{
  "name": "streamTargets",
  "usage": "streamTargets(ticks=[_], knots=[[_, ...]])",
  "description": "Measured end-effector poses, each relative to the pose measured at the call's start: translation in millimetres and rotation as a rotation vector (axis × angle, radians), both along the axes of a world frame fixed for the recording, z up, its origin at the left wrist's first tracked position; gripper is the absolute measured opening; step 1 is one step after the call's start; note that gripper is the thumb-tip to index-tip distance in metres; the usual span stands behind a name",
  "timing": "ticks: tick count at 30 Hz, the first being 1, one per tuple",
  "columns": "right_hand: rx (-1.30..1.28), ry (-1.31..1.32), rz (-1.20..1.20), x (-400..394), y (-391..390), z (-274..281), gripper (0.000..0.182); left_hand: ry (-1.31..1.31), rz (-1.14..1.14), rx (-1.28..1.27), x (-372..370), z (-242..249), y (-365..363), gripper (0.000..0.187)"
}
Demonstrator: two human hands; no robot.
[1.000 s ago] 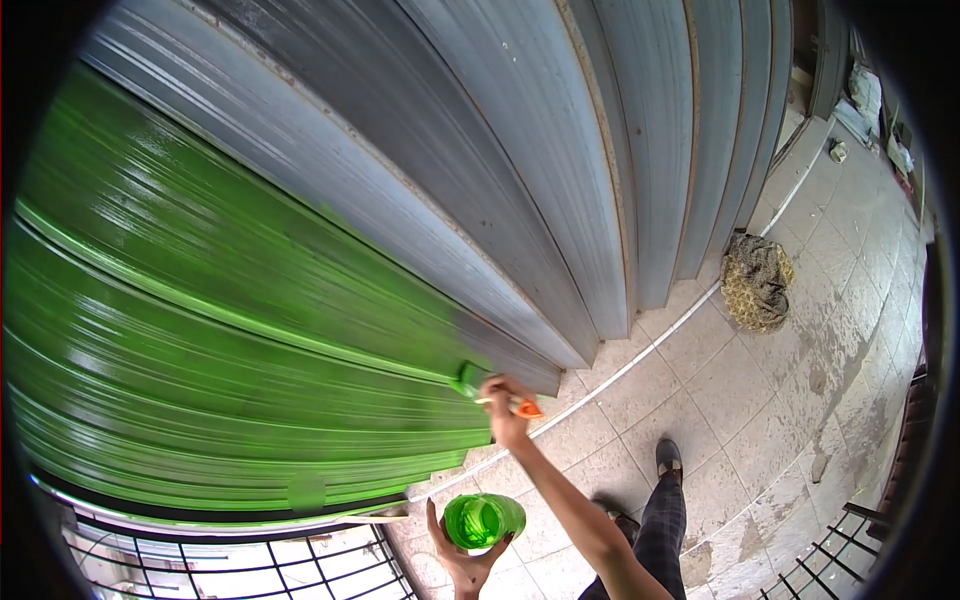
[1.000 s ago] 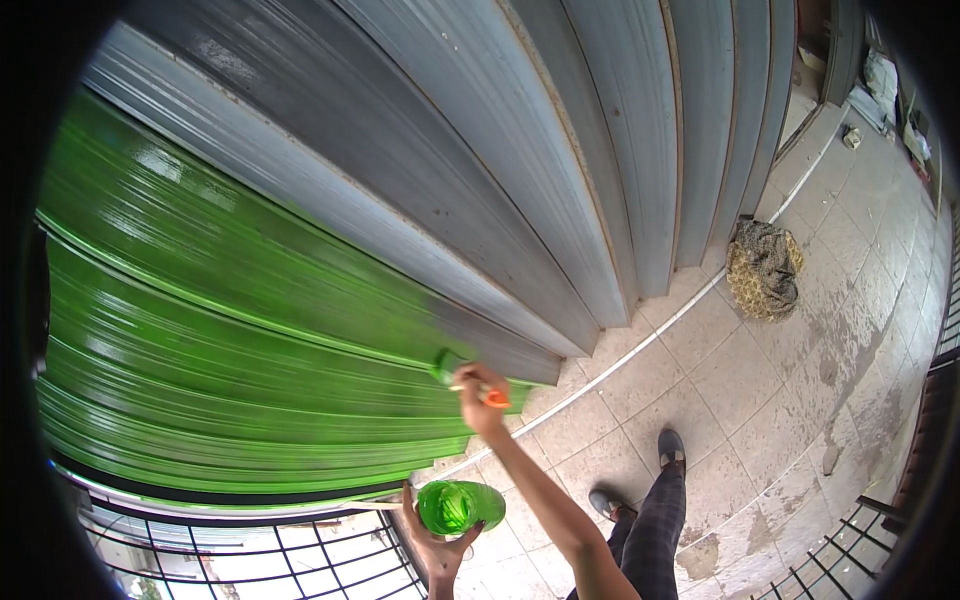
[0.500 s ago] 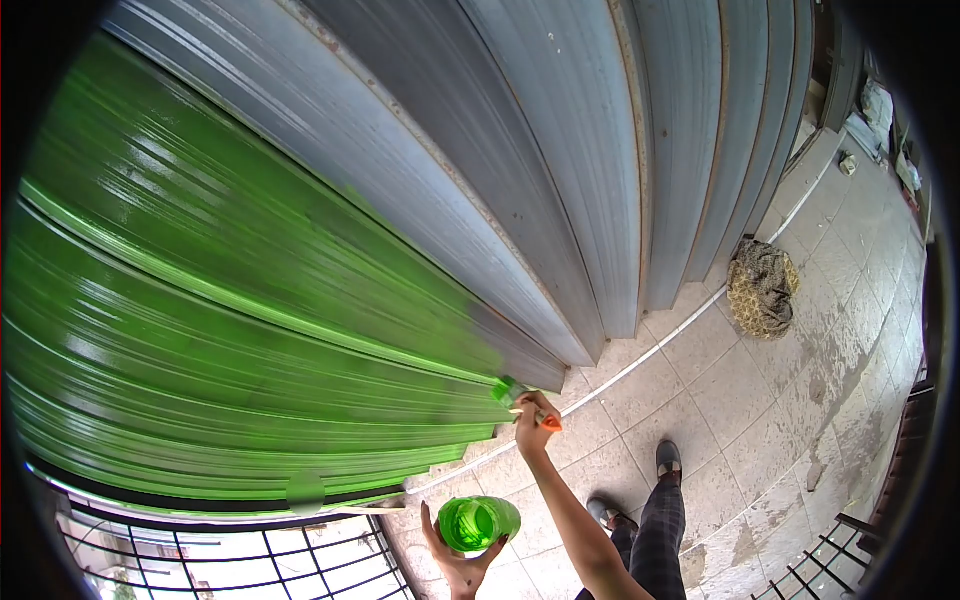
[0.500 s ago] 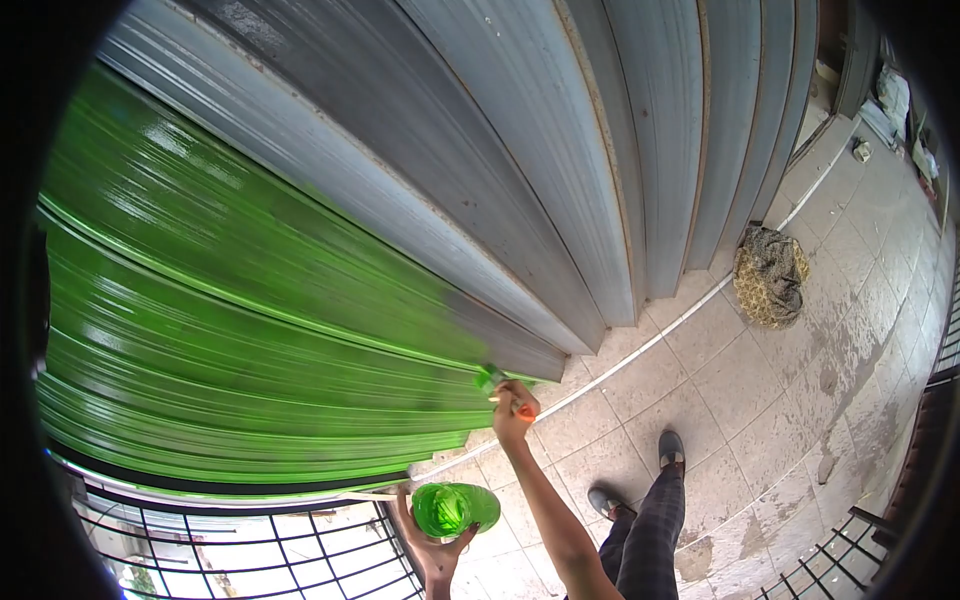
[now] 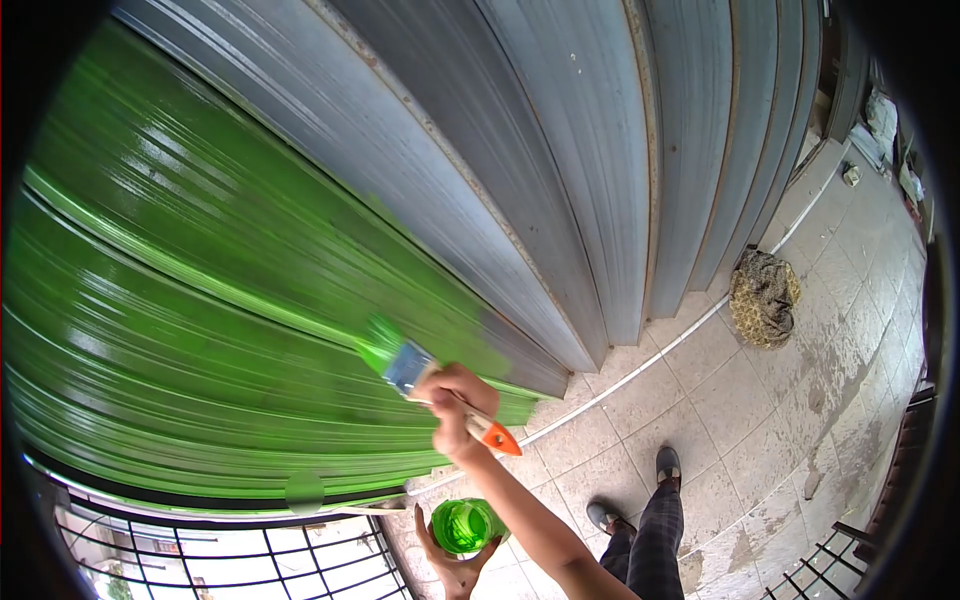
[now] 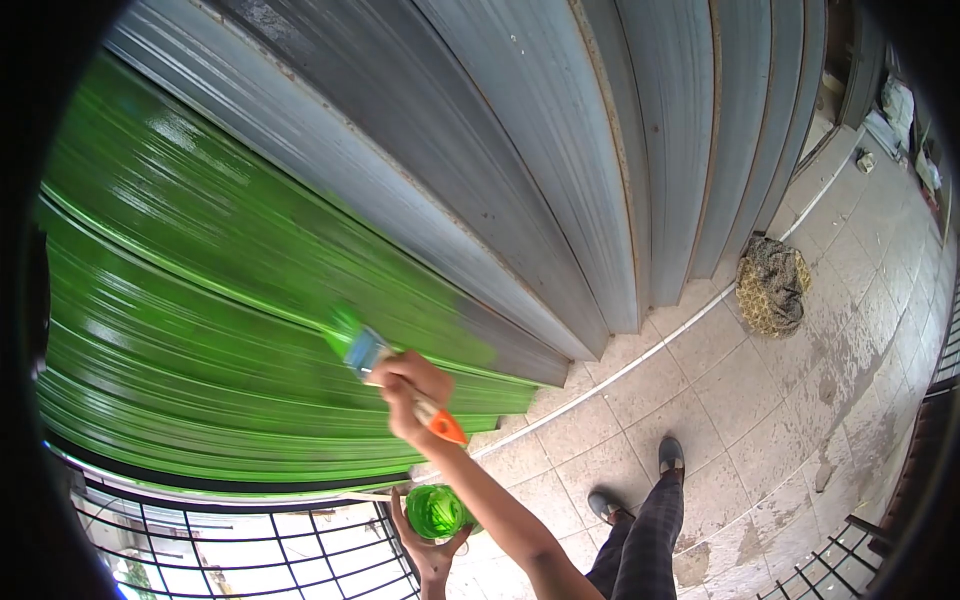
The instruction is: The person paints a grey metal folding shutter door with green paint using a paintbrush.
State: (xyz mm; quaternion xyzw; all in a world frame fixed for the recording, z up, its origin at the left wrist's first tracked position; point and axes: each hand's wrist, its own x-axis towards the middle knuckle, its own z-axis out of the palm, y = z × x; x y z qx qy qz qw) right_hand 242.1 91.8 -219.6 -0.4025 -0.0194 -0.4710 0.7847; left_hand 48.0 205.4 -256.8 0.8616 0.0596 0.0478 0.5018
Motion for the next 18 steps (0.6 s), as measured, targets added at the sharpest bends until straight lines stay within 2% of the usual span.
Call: streamTargets(ticks=[2,3,4,6,8,11,16,18], knots=[[0.055,0.057,0.019,-6,2,-49,0.036,-0.014,-0.005,-0.056,0,-8,3,0.12],[0.089,0.129,0.028,-9,7,-82,0.032,-0.007,-0.002,-0.075,0,-10,3,0.12],[0.122,0.208,0.105,-19,2,-105,0.018,-0.001,0.0,-0.092,-1,-12,2,0.12],[0.164,0.305,0.115,-23,7,-166,0.016,0.006,-0.008,-0.099,-1,-17,1,0.12],[0.238,0.474,0.046,-32,0,-180,0.015,0.008,-0.019,-0.102,-1,-17,-3,0.12],[0.202,0.485,-0.033,-29,-2,-180,0.016,-0.003,-0.039,-0.086,1,-12,-9,0.121],[0.153,0.13,0.105,-14,-14,-28,0.019,0.024,-0.048,-0.038,-3,-17,-4,0.122],[0.167,0.001,0.154,-15,-30,8,0.019,0.016,-0.034,-0.064,-2,-13,-8,0.122]])
